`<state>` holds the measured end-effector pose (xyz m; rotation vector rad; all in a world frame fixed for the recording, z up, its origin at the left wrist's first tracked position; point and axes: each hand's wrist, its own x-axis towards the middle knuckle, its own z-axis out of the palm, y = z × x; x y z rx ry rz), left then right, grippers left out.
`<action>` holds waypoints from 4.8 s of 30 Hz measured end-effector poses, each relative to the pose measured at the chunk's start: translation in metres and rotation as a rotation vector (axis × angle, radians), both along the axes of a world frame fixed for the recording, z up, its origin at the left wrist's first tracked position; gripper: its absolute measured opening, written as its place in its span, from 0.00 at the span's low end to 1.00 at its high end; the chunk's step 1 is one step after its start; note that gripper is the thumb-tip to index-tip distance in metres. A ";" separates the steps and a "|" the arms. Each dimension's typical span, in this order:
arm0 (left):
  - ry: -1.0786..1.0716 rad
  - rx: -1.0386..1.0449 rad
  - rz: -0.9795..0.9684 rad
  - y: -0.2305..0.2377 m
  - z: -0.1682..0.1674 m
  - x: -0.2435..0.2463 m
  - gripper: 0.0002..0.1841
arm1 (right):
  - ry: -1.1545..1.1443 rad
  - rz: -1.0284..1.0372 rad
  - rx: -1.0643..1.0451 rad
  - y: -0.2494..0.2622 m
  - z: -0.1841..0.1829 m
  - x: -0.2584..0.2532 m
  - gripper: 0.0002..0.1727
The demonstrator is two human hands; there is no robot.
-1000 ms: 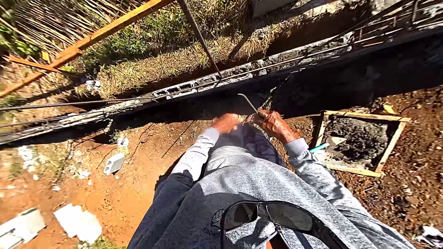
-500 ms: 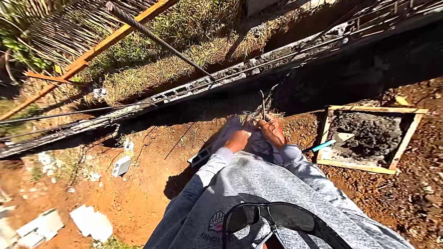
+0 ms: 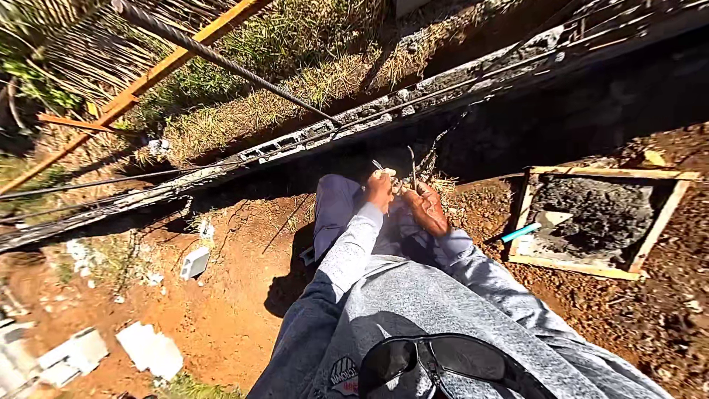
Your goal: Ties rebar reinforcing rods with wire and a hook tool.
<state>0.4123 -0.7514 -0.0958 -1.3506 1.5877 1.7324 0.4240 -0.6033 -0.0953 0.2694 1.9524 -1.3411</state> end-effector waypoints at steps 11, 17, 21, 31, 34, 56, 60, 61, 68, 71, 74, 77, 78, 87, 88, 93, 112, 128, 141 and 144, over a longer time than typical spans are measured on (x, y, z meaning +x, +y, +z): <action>-0.076 -0.145 0.277 -0.055 -0.039 -0.033 0.18 | -0.142 0.095 0.039 -0.005 -0.026 0.003 0.18; -0.034 -0.210 0.342 -0.108 -0.081 -0.042 0.18 | -0.129 0.115 0.079 -0.021 -0.064 0.003 0.24; -0.011 -0.227 0.337 -0.143 -0.115 -0.061 0.17 | -0.143 0.102 0.044 -0.029 -0.075 0.005 0.20; -0.090 -0.214 0.202 -0.197 -0.188 -0.105 0.15 | -0.212 0.078 -0.016 -0.063 -0.116 0.003 0.17; -0.112 -0.225 0.093 -0.201 -0.200 -0.107 0.14 | -0.202 0.088 -0.022 -0.071 -0.126 -0.004 0.21; 0.078 -0.007 0.201 -0.221 -0.238 -0.086 0.16 | 0.010 0.334 0.257 -0.211 -0.195 -0.120 0.18; 0.096 -0.028 0.206 -0.222 -0.237 -0.085 0.17 | -0.043 0.435 0.432 -0.225 -0.154 -0.136 0.19; 0.097 -0.027 0.190 -0.223 -0.236 -0.085 0.18 | -0.033 0.456 0.468 -0.226 -0.146 -0.138 0.19; 0.070 -0.048 0.077 -0.232 -0.232 -0.096 0.18 | 0.140 0.580 0.590 -0.231 -0.147 -0.137 0.17; 0.012 -0.090 0.000 -0.234 -0.229 -0.100 0.16 | 0.076 0.476 0.511 -0.226 -0.158 -0.132 0.18; -0.019 -0.105 -0.083 -0.235 -0.233 -0.102 0.16 | 0.014 0.378 0.444 -0.218 -0.166 -0.124 0.19; -0.020 -0.207 -0.148 -0.236 -0.237 -0.098 0.17 | -0.015 0.361 0.432 -0.211 -0.166 -0.111 0.20; -0.017 -0.252 -0.180 -0.236 -0.237 -0.099 0.17 | -0.025 0.357 0.426 -0.208 -0.166 -0.108 0.20; -0.088 -0.432 -0.360 -0.230 -0.240 -0.100 0.17 | -0.044 0.303 0.390 -0.195 -0.171 -0.090 0.20; -0.110 -0.423 -0.374 -0.230 -0.239 -0.102 0.18 | -0.045 0.307 0.385 -0.196 -0.172 -0.090 0.20; -0.188 -0.448 -0.621 -0.247 -0.232 -0.115 0.17 | -0.061 0.300 0.373 -0.204 -0.171 -0.096 0.20; -0.176 -0.457 -1.000 -0.271 -0.218 -0.140 0.17 | 0.015 0.326 0.332 -0.197 -0.183 -0.121 0.20; -0.149 -0.256 -0.951 -0.279 -0.205 -0.157 0.26 | 0.016 0.242 0.260 -0.192 -0.186 -0.098 0.19; -0.026 -0.666 -1.338 -0.265 -0.207 -0.152 0.30 | -0.020 0.196 0.213 -0.190 -0.184 -0.087 0.19; -0.114 -0.776 -1.284 -0.247 -0.201 -0.138 0.25 | -0.019 0.190 0.215 -0.189 -0.183 -0.086 0.19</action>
